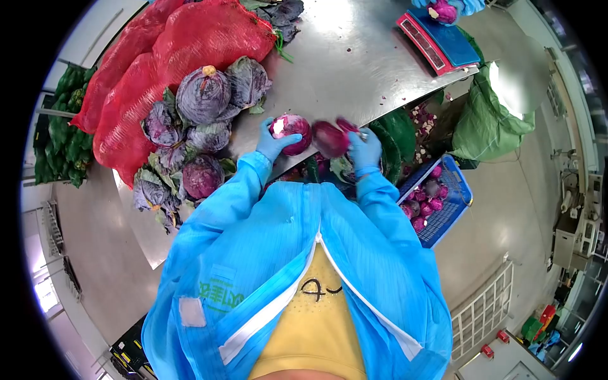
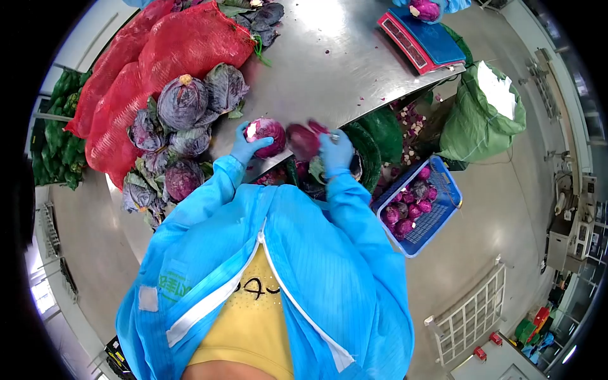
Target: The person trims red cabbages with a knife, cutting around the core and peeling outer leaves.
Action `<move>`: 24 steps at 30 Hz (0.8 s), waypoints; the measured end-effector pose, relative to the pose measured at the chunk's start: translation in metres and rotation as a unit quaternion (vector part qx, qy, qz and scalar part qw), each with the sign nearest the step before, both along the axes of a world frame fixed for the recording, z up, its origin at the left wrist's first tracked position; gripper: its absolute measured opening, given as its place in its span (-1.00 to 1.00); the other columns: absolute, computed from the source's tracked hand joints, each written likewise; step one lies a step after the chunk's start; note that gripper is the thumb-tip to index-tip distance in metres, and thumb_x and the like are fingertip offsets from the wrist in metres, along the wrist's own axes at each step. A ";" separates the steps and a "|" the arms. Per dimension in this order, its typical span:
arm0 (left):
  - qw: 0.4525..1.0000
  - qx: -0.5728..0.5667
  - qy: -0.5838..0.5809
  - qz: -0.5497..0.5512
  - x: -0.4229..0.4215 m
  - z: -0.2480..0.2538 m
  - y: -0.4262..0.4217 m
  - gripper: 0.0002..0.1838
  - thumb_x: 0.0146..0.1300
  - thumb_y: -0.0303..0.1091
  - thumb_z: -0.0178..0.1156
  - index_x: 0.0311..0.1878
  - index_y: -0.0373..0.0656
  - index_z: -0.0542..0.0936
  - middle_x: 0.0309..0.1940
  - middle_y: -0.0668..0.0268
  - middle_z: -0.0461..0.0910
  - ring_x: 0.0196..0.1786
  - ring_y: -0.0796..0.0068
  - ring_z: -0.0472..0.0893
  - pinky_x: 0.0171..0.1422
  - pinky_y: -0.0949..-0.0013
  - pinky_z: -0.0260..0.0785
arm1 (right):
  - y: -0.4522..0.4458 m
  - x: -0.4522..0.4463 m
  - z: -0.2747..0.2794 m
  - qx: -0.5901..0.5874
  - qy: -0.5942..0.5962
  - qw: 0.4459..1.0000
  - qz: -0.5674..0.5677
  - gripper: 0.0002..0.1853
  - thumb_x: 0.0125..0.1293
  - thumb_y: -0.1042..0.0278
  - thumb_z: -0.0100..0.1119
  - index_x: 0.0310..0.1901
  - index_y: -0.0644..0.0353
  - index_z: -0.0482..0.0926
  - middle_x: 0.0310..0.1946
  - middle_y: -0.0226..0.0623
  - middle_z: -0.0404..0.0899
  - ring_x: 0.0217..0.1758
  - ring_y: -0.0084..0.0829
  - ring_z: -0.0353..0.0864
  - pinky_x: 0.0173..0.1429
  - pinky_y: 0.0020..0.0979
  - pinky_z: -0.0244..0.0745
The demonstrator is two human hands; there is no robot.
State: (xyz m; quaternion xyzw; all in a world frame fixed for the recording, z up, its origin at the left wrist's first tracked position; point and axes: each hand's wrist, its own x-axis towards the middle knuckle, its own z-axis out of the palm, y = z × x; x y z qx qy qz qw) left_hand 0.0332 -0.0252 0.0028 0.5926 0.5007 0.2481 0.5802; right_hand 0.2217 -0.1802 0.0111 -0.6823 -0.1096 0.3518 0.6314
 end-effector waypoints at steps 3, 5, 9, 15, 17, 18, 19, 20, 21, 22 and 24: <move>0.997 -0.040 -0.024 -0.056 -0.004 0.005 0.005 0.08 -0.40 -0.18 0.61 0.21 -0.29 0.16 0.08 0.11 0.38 0.10 0.32 0.44 0.21 0.29 0.36 | -0.041 0.026 -0.009 -0.171 -0.200 0.962 0.069 -0.49 0.05 0.04 0.31 -0.10 0.29 0.51 -0.51 -0.28 0.58 -0.45 -0.35 0.57 -0.31 -0.30 0.46; 0.997 -0.021 -0.034 -0.063 -0.002 0.010 -0.004 0.07 -0.39 -0.20 0.60 0.20 -0.29 0.17 0.09 0.11 0.36 0.11 0.32 0.44 0.21 0.28 0.36 | -0.051 0.013 0.024 -0.300 -0.315 0.895 0.096 -0.39 0.12 -0.03 0.24 0.07 0.28 0.46 -0.32 -0.16 0.62 -0.24 -0.18 0.61 -0.14 -0.24 0.47; 0.987 0.097 0.013 -0.128 0.010 0.008 -0.006 0.11 -0.42 -0.21 0.60 0.23 -0.33 0.14 0.10 0.08 0.32 0.13 0.26 0.41 0.25 0.26 0.31 | -0.031 -0.014 0.029 -0.202 -0.314 0.922 0.099 -0.43 0.21 0.03 0.14 0.18 0.19 0.39 -0.19 -0.09 0.61 -0.14 -0.14 0.61 -0.08 -0.24 0.47; 0.970 0.114 0.034 -0.210 0.019 0.023 -0.013 0.18 -0.41 -0.20 0.57 0.29 -0.36 0.06 0.11 0.01 0.29 0.16 0.19 0.39 0.28 0.27 0.26 | 0.010 -0.040 0.030 -0.150 -0.426 0.851 0.269 -0.43 0.35 -0.07 -0.11 0.36 -0.20 0.13 -0.30 -0.05 0.60 -0.29 -0.07 0.61 -0.24 -0.15 0.47; 0.970 0.114 0.053 -0.207 0.020 0.020 -0.014 0.19 -0.40 -0.20 0.56 0.30 -0.35 0.04 0.13 0.00 0.28 0.17 0.19 0.38 0.29 0.26 0.26 | 0.013 -0.038 0.028 -0.171 -0.438 0.822 0.320 -0.37 0.36 -0.13 -0.19 0.40 -0.14 0.01 -0.28 -0.10 0.61 -0.29 -0.05 0.60 -0.27 -0.09 0.45; 0.969 0.117 0.074 -0.205 0.020 0.018 -0.014 0.20 -0.39 -0.20 0.56 0.31 -0.34 0.01 0.14 0.00 0.27 0.18 0.18 0.37 0.29 0.26 0.25 | 0.013 -0.037 0.029 -0.170 -0.439 0.822 0.322 -0.37 0.36 -0.13 -0.19 0.40 -0.14 0.01 -0.28 -0.10 0.61 -0.29 -0.05 0.60 -0.27 -0.09 0.45; 0.969 0.117 0.074 -0.202 0.019 0.014 -0.013 0.20 -0.39 -0.20 0.56 0.31 -0.34 0.01 0.14 0.00 0.27 0.18 0.18 0.37 0.29 0.26 0.25 | 0.013 -0.036 0.032 -0.186 -0.431 0.815 0.340 -0.37 0.37 -0.13 -0.22 0.40 -0.15 -0.01 -0.30 -0.09 0.61 -0.31 -0.05 0.60 -0.28 -0.08 0.45; 0.973 0.108 0.059 -0.195 0.019 0.008 -0.014 0.21 -0.38 -0.19 0.55 0.31 -0.35 0.00 0.16 -0.01 0.26 0.20 0.18 0.36 0.30 0.25 0.24 | 0.013 -0.036 0.034 -0.203 -0.422 0.808 0.357 -0.37 0.37 -0.14 -0.26 0.41 -0.16 -0.03 -0.32 -0.09 0.61 -0.32 -0.05 0.60 -0.30 -0.07 0.45; 0.976 0.099 0.045 -0.187 0.019 0.007 -0.014 0.21 -0.37 -0.19 0.55 0.32 -0.35 -0.02 0.17 -0.02 0.25 0.21 0.17 0.35 0.31 0.24 0.23 | 0.012 -0.036 0.035 -0.203 -0.422 0.808 0.358 -0.37 0.37 -0.14 -0.26 0.41 -0.16 -0.03 -0.32 -0.09 0.61 -0.32 -0.05 0.60 -0.30 -0.07 0.45; 0.977 0.099 0.044 -0.186 0.019 0.007 -0.014 0.21 -0.37 -0.19 0.55 0.32 -0.35 -0.02 0.17 -0.02 0.25 0.21 0.17 0.35 0.31 0.24 0.23 | 0.012 -0.036 0.037 -0.211 -0.427 0.801 0.362 -0.37 0.37 -0.14 -0.25 0.41 -0.16 -0.04 -0.34 -0.09 0.61 -0.34 -0.05 0.60 -0.32 -0.07 0.45; 0.975 0.111 0.053 -0.187 0.019 0.006 -0.014 0.16 -0.37 -0.26 0.55 0.31 -0.29 0.01 0.14 0.05 0.29 0.18 0.24 0.38 0.29 0.25 0.26 | 0.013 -0.035 0.041 -0.221 -0.433 0.793 0.368 -0.37 0.37 -0.13 -0.25 0.41 -0.17 -0.04 -0.36 -0.09 0.62 -0.37 -0.04 0.60 -0.34 -0.07 0.45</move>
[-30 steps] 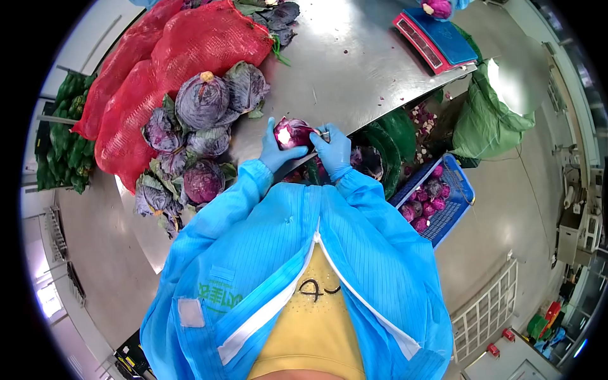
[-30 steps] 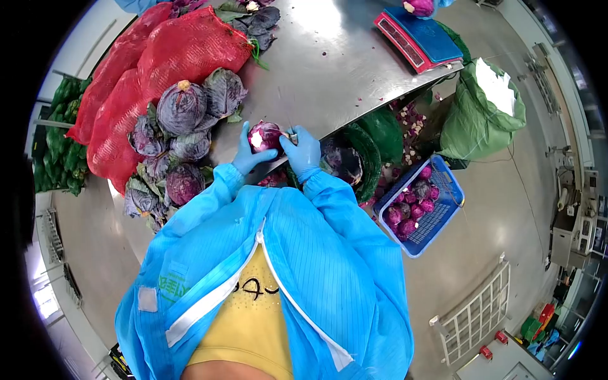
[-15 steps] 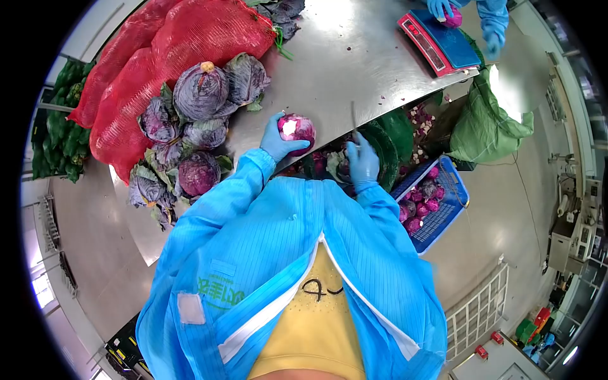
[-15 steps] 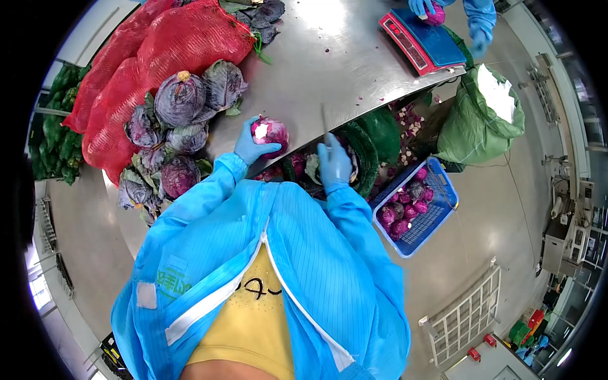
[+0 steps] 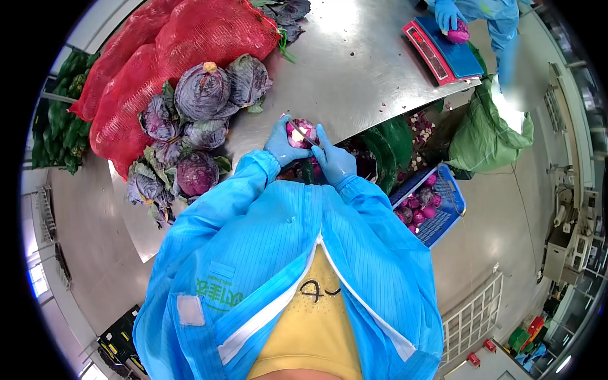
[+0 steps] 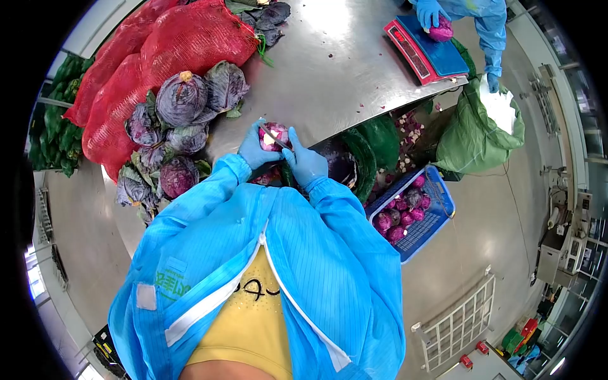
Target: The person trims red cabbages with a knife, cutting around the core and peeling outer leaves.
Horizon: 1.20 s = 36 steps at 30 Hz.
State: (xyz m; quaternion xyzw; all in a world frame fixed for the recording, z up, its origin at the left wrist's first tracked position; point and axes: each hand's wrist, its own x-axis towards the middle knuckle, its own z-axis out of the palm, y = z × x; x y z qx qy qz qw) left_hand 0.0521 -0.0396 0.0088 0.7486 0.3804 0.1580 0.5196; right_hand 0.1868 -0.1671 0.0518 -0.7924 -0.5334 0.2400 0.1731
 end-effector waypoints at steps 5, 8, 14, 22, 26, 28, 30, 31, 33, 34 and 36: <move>0.997 0.043 0.059 -0.018 0.004 0.005 0.004 0.20 -0.38 -0.14 0.53 0.32 -0.36 0.02 0.18 -0.02 0.25 0.22 0.15 0.35 0.34 0.26 0.19 | 0.003 0.001 -0.005 0.018 -0.026 0.999 -0.016 -0.41 0.37 -0.12 -0.24 0.39 -0.21 0.02 -0.35 -0.12 0.62 -0.38 -0.07 0.60 -0.35 -0.09 0.45; 0.992 0.084 0.097 -0.017 0.007 0.014 0.003 0.18 -0.38 -0.13 0.52 0.31 -0.34 0.05 0.16 0.02 0.28 0.20 0.17 0.37 0.31 0.25 0.21 | 0.005 -0.001 -0.004 0.021 -0.036 0.998 -0.037 -0.44 0.37 -0.12 -0.22 0.37 -0.24 0.09 -0.34 -0.13 0.62 -0.37 -0.07 0.60 -0.35 -0.10 0.44; 0.986 0.087 0.144 -0.002 0.014 0.038 -0.005 0.18 -0.37 -0.06 0.50 0.31 -0.37 0.06 0.17 -0.04 0.27 0.21 0.09 0.36 0.32 0.25 0.21 | 0.005 -0.009 -0.011 0.068 -0.011 0.992 -0.107 -0.49 0.35 -0.15 -0.22 0.31 -0.33 0.22 -0.30 -0.15 0.62 -0.31 -0.07 0.60 -0.29 -0.11 0.46; 0.978 0.126 0.162 -0.025 0.013 0.043 -0.012 0.22 -0.38 0.00 0.50 0.32 -0.38 0.05 0.22 -0.11 0.19 0.24 -0.03 0.32 0.34 0.22 0.21 | 0.019 0.006 -0.043 0.133 0.116 0.953 -0.248 -0.53 0.32 -0.18 -0.15 -0.06 0.02 0.53 -0.38 -0.07 0.60 -0.29 0.00 0.59 -0.22 -0.11 0.45; 0.977 0.129 0.165 -0.031 0.009 0.045 -0.012 0.22 -0.39 -0.02 0.51 0.32 -0.38 0.05 0.22 -0.12 0.20 0.25 -0.01 0.30 0.35 0.22 0.19 | 0.024 0.002 -0.034 0.160 0.190 0.935 -0.254 -0.51 0.25 -0.16 0.00 -0.01 0.07 0.52 -0.28 -0.08 0.62 -0.19 -0.05 0.61 -0.12 -0.14 0.46; 0.979 0.149 0.122 -0.058 0.004 0.034 -0.010 0.22 -0.41 -0.09 0.54 0.33 -0.33 0.05 0.21 -0.07 0.21 0.25 0.04 0.31 0.35 0.20 0.19 | 0.031 -0.001 -0.028 0.152 0.167 0.938 -0.262 -0.55 0.23 -0.10 0.06 -0.04 0.08 0.54 -0.30 -0.08 0.62 -0.22 -0.07 0.61 -0.13 -0.16 0.47; 0.992 0.106 0.016 -0.062 -0.011 0.008 -0.005 0.20 -0.38 -0.23 0.56 0.34 -0.28 0.02 0.22 -0.01 0.21 0.27 0.10 0.30 0.36 0.21 0.18 | 0.035 0.004 -0.035 0.224 0.159 0.914 -0.300 -0.67 0.18 0.09 0.18 -0.15 0.14 0.58 -0.38 -0.12 0.63 -0.31 -0.15 0.63 -0.20 -0.22 0.49; 0.991 0.106 -0.023 -0.081 -0.017 0.011 -0.006 0.19 -0.37 -0.22 0.56 0.33 -0.28 0.02 0.21 -0.03 0.22 0.27 0.10 0.30 0.36 0.22 0.18 | 0.038 0.021 -0.089 0.263 0.229 0.861 -0.369 -0.69 0.17 0.12 0.18 -0.18 0.17 0.59 -0.41 -0.12 0.63 -0.35 -0.16 0.63 -0.22 -0.23 0.49; 0.987 0.107 -0.088 -0.077 -0.026 0.007 -0.010 0.18 -0.33 -0.27 0.57 0.34 -0.25 -0.01 0.21 0.01 0.22 0.28 0.16 0.30 0.37 0.23 0.17 | 0.012 0.050 -0.104 0.213 0.299 0.795 -0.483 -0.68 0.16 0.16 0.20 -0.16 0.20 0.58 -0.39 -0.10 0.63 -0.33 -0.18 0.63 -0.19 -0.27 0.49; 0.991 0.029 -0.118 -0.049 -0.029 0.001 -0.009 0.19 -0.32 -0.27 0.57 0.34 -0.25 -0.03 0.21 0.03 0.22 0.29 0.18 0.29 0.37 0.22 0.17 | -0.008 0.058 -0.061 0.126 0.305 0.786 -0.524 -0.65 0.14 0.18 0.22 -0.10 0.21 0.57 -0.34 -0.07 0.63 -0.28 -0.19 0.64 -0.15 -0.29 0.49; 0.993 0.070 -0.081 -0.040 -0.034 -0.001 -0.003 0.20 -0.34 -0.25 0.58 0.34 -0.25 -0.03 0.22 0.02 0.22 0.28 0.17 0.30 0.37 0.24 0.18 | -0.036 0.073 -0.116 0.182 0.167 0.866 -0.434 -0.54 0.10 0.16 0.28 0.02 0.18 0.50 -0.22 -0.01 0.61 -0.15 -0.17 0.62 -0.03 -0.31 0.47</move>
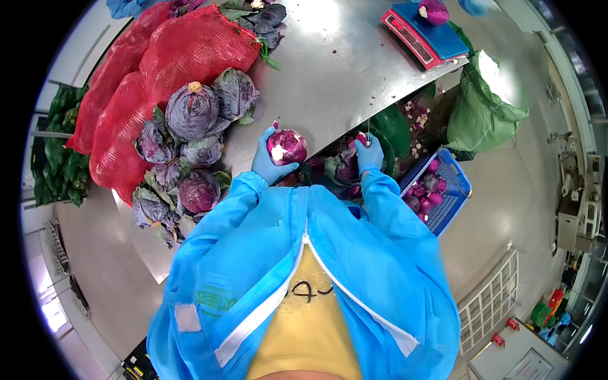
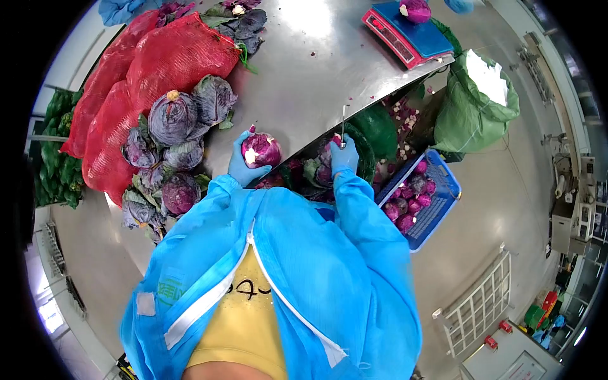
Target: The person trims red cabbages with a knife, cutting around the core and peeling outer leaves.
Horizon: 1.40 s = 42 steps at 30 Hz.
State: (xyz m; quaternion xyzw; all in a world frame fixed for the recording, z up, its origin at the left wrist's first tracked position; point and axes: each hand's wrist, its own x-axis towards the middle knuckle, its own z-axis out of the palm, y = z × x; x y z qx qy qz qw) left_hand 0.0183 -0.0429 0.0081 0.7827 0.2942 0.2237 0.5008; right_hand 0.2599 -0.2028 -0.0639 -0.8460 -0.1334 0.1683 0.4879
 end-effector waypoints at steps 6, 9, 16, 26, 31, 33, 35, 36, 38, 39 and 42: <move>0.997 0.059 0.045 -0.019 0.011 0.009 0.000 0.24 -0.39 -0.19 0.58 0.34 -0.27 -0.03 0.22 0.01 0.20 0.27 0.14 0.31 0.35 0.28 0.19 | 0.038 -0.047 0.047 0.099 0.126 0.980 0.118 -0.52 0.06 0.02 0.32 -0.12 0.24 0.55 -0.26 -0.13 0.63 -0.15 -0.27 0.63 -0.05 -0.34 0.48; 0.999 0.024 0.031 -0.026 0.011 0.008 0.001 0.25 -0.39 -0.18 0.58 0.34 -0.28 -0.03 0.22 0.00 0.21 0.26 0.13 0.32 0.35 0.26 0.20 | 0.059 -0.059 0.075 0.035 0.068 0.970 0.231 -0.48 0.05 -0.09 0.29 -0.15 0.23 0.56 -0.27 -0.10 0.62 -0.18 -0.21 0.62 -0.07 -0.28 0.47; 0.997 0.052 0.055 -0.018 0.010 0.004 0.002 0.24 -0.40 -0.12 0.57 0.33 -0.29 0.00 0.20 -0.03 0.22 0.24 0.10 0.34 0.33 0.25 0.21 | 0.076 -0.051 0.098 -0.118 -0.089 0.918 0.369 -0.62 0.13 -0.04 0.18 -0.28 0.16 0.58 -0.30 -0.05 0.60 -0.20 -0.05 0.59 -0.12 -0.15 0.48; 0.999 0.003 0.036 -0.008 0.007 0.004 0.006 0.19 -0.37 -0.27 0.58 0.32 -0.29 0.02 0.22 0.04 0.21 0.28 0.17 0.28 0.38 0.24 0.15 | 0.085 -0.055 0.090 -0.104 -0.179 0.920 0.333 -0.75 0.15 0.11 0.14 -0.27 0.10 0.59 -0.35 -0.06 0.60 -0.24 -0.02 0.59 -0.14 -0.11 0.51; 0.996 -0.027 -0.071 -0.036 0.002 -0.007 0.008 0.19 -0.39 -0.33 0.59 0.33 -0.20 0.01 0.25 0.07 0.21 0.28 0.20 0.30 0.39 0.27 0.15 | 0.057 -0.042 0.036 0.052 0.190 0.974 0.108 -0.70 0.05 0.19 0.24 -0.31 0.28 0.57 -0.45 -0.15 0.61 -0.42 -0.31 0.61 -0.27 -0.32 0.48; 0.998 -0.022 -0.055 -0.027 0.003 -0.005 0.010 0.19 -0.39 -0.34 0.59 0.33 -0.18 0.01 0.25 0.08 0.22 0.29 0.21 0.30 0.39 0.26 0.15 | 0.032 -0.036 0.009 -0.004 0.127 0.989 0.079 -0.80 0.03 0.25 0.20 -0.40 0.22 0.56 -0.49 -0.24 0.59 -0.44 -0.35 0.58 -0.27 -0.35 0.48; 0.999 -0.035 -0.031 -0.009 0.002 -0.002 0.006 0.19 -0.38 -0.36 0.58 0.34 -0.16 0.01 0.25 0.09 0.23 0.29 0.21 0.31 0.39 0.25 0.15 | 0.012 -0.034 0.007 -0.071 0.036 0.997 -0.005 -0.74 0.01 0.30 0.26 -0.25 0.20 0.57 -0.34 -0.23 0.62 -0.34 -0.31 0.58 -0.18 -0.37 0.48; 0.999 -0.037 -0.031 -0.008 0.003 -0.004 0.005 0.19 -0.38 -0.36 0.58 0.34 -0.16 0.01 0.25 0.09 0.23 0.29 0.21 0.31 0.39 0.25 0.15 | 0.007 -0.034 0.022 -0.043 0.060 0.995 -0.074 -0.66 -0.01 0.31 0.30 -0.15 0.19 0.57 -0.26 -0.22 0.63 -0.30 -0.32 0.58 -0.16 -0.37 0.48; 0.997 -0.054 -0.050 -0.003 0.007 -0.006 0.007 0.19 -0.38 -0.35 0.58 0.34 -0.17 0.01 0.25 0.10 0.23 0.29 0.22 0.31 0.38 0.25 0.16 | 0.017 -0.043 0.035 0.073 -0.005 0.997 -0.025 -0.59 -0.01 0.31 0.33 -0.07 0.17 0.55 -0.22 -0.24 0.63 -0.30 -0.34 0.58 -0.16 -0.38 0.48; 0.999 -0.038 -0.034 -0.007 0.007 -0.007 0.011 0.19 -0.38 -0.31 0.58 0.34 -0.18 0.00 0.24 0.08 0.23 0.28 0.22 0.31 0.37 0.25 0.17 | 0.021 -0.049 0.043 0.186 -0.068 0.980 0.023 -0.52 -0.02 0.32 0.35 0.01 0.15 0.53 -0.18 -0.25 0.62 -0.31 -0.37 0.58 -0.17 -0.38 0.48; 0.998 -0.049 -0.011 -0.028 0.008 -0.013 0.023 0.21 -0.39 -0.27 0.58 0.33 -0.21 0.00 0.23 0.06 0.24 0.28 0.21 0.31 0.36 0.25 0.18 | 0.044 -0.059 0.095 0.145 0.096 0.952 0.254 -0.54 0.05 0.31 0.34 0.02 0.19 0.52 -0.12 -0.33 0.53 -0.17 -0.49 0.47 -0.05 -0.42 0.40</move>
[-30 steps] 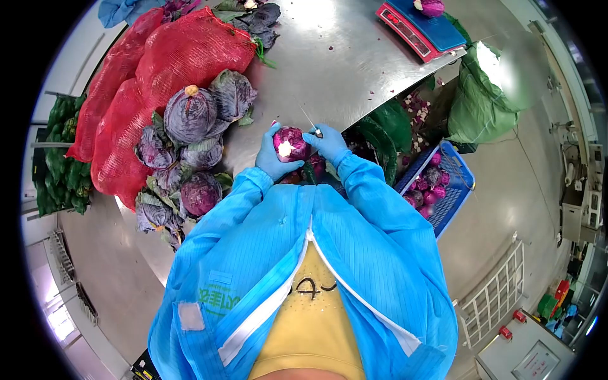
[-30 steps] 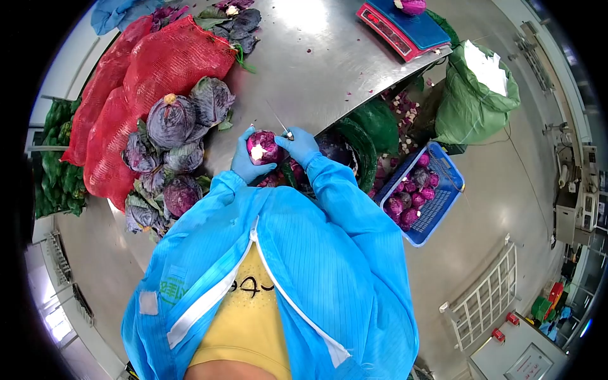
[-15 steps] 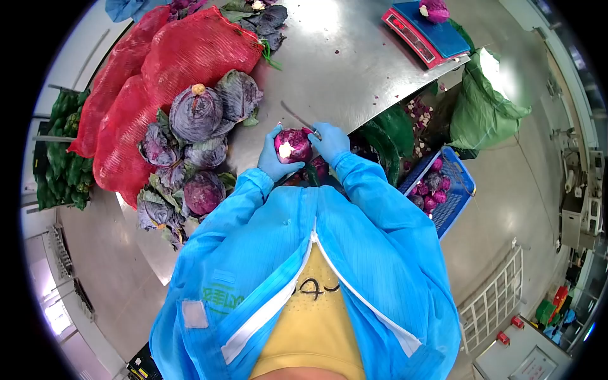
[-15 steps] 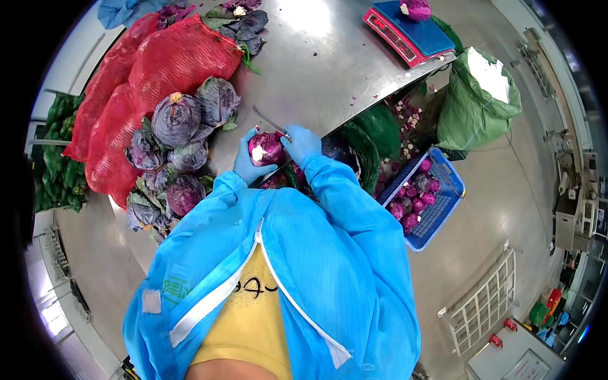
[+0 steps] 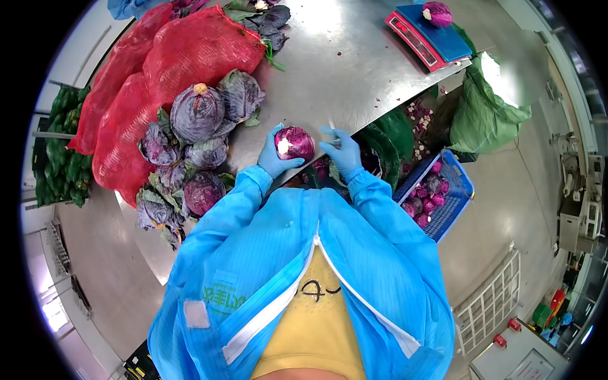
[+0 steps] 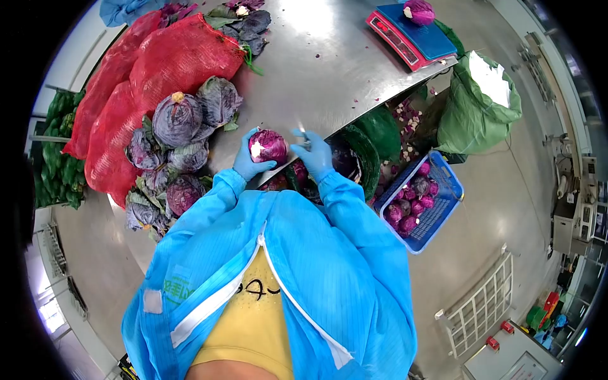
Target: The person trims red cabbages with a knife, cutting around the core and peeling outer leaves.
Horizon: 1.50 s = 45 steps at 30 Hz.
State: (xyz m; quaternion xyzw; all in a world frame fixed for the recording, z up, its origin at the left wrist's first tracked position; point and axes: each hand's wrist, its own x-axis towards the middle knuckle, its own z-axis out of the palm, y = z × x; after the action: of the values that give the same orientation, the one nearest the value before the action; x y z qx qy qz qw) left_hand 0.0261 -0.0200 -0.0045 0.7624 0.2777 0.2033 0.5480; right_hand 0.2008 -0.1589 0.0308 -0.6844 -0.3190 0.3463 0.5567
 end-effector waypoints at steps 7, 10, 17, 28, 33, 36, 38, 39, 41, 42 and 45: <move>0.997 -0.072 0.008 -0.039 0.004 0.008 0.012 0.20 -0.41 -0.27 0.59 0.32 -0.21 0.03 0.17 0.07 0.29 0.23 0.25 0.36 0.33 0.28 0.22 | 0.040 0.018 0.004 0.052 -0.158 0.964 0.206 -0.69 0.01 0.29 0.36 -0.23 0.19 0.51 -0.28 -0.26 0.42 -0.20 -0.32 0.43 -0.06 -0.38 0.36; 0.994 -0.071 0.053 -0.059 0.004 0.022 0.015 0.20 -0.42 -0.28 0.59 0.32 -0.21 0.04 0.16 0.08 0.32 0.21 0.27 0.38 0.31 0.30 0.25 | 0.047 0.026 0.008 0.031 -0.212 0.934 0.287 -0.72 0.03 0.32 0.35 -0.28 0.20 0.49 -0.28 -0.25 0.43 -0.21 -0.32 0.43 -0.07 -0.38 0.36; 0.995 -0.074 0.049 -0.043 0.004 0.008 0.020 0.23 -0.43 -0.22 0.60 0.33 -0.22 0.03 0.16 0.09 0.32 0.20 0.28 0.38 0.30 0.31 0.26 | 0.050 0.023 -0.012 0.033 -0.010 0.959 0.281 -0.79 0.07 0.41 0.33 -0.30 0.18 0.49 -0.24 -0.41 0.45 -0.22 -0.58 0.39 -0.07 -0.49 0.35; 0.990 -0.017 0.105 -0.093 0.016 0.025 0.021 0.19 -0.43 -0.16 0.59 0.29 -0.29 0.09 0.12 0.06 0.36 0.18 0.26 0.41 0.31 0.32 0.25 | 0.036 0.035 0.000 0.023 -0.115 0.952 0.284 -0.82 0.09 0.38 0.31 -0.32 0.17 0.50 -0.49 -0.51 0.37 -0.41 -0.63 0.32 -0.26 -0.54 0.31; 0.990 -0.020 0.130 -0.046 0.022 0.032 0.014 0.19 -0.42 -0.09 0.59 0.26 -0.37 0.10 0.10 0.03 0.39 0.15 0.25 0.44 0.29 0.32 0.27 | 0.035 0.032 -0.009 0.026 -0.017 0.979 0.201 -0.77 0.04 0.33 0.34 -0.37 0.21 0.48 -0.45 -0.26 0.50 -0.37 -0.41 0.45 -0.17 -0.43 0.37; 0.991 -0.052 0.121 0.016 0.028 0.021 0.011 0.17 -0.44 0.00 0.59 0.21 -0.41 0.15 0.10 0.02 0.40 0.13 0.26 0.45 0.25 0.33 0.30 | 0.035 0.023 0.000 0.045 -0.151 0.982 0.102 -0.75 0.05 0.31 0.34 -0.35 0.24 0.48 -0.44 -0.25 0.51 -0.38 -0.42 0.48 -0.20 -0.40 0.40; 0.992 -0.031 0.109 0.050 0.029 0.006 0.015 0.07 -0.37 -0.05 0.59 0.17 -0.37 0.20 0.07 0.07 0.41 0.11 0.31 0.46 0.22 0.31 0.33 | 0.030 0.021 0.008 0.047 -0.161 0.980 0.102 -0.74 0.05 0.31 0.34 -0.32 0.26 0.49 -0.42 -0.23 0.52 -0.39 -0.40 0.50 -0.25 -0.39 0.43; 0.992 -0.029 0.108 0.050 0.030 0.009 0.015 0.07 -0.37 -0.05 0.59 0.17 -0.37 0.20 0.07 0.07 0.41 0.11 0.31 0.46 0.22 0.31 0.33 | 0.025 0.022 0.013 0.043 -0.227 0.967 0.108 -0.74 0.05 0.33 0.34 -0.32 0.27 0.49 -0.42 -0.23 0.52 -0.40 -0.40 0.51 -0.26 -0.40 0.44; 0.982 -0.073 0.139 0.103 0.032 0.016 0.010 0.08 -0.46 0.05 0.59 0.11 -0.37 0.26 0.05 0.04 0.45 0.08 0.28 0.50 0.19 0.31 0.35 | 0.009 0.021 0.016 0.038 -0.291 0.949 0.113 -0.74 0.04 0.35 0.34 -0.32 0.27 0.49 -0.42 -0.22 0.52 -0.40 -0.39 0.53 -0.27 -0.41 0.45; 0.982 -0.074 0.140 0.102 0.032 0.014 0.012 0.08 -0.46 0.05 0.59 0.11 -0.37 0.26 0.05 0.04 0.45 0.08 0.28 0.50 0.19 0.31 0.35 | -0.004 0.020 0.016 0.060 -0.234 0.966 0.093 -0.75 0.04 0.36 0.34 -0.32 0.27 0.49 -0.41 -0.22 0.52 -0.40 -0.38 0.53 -0.26 -0.41 0.46; 0.981 -0.088 0.129 0.119 0.033 0.015 0.013 0.06 -0.45 0.05 0.59 0.10 -0.33 0.28 0.03 0.05 0.47 0.06 0.29 0.51 0.18 0.30 0.36 | -0.034 0.046 -0.028 -0.046 -0.105 0.993 -0.005 -0.70 0.01 0.29 0.36 -0.26 0.24 0.52 -0.35 -0.19 0.54 -0.33 -0.30 0.58 -0.21 -0.35 0.50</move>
State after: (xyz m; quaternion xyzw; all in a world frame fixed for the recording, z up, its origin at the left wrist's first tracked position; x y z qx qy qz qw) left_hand 0.0591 -0.0068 0.0105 0.6923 0.4517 0.1419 0.5446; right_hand 0.2466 -0.1931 0.0033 -0.7436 -0.3561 0.2838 0.4895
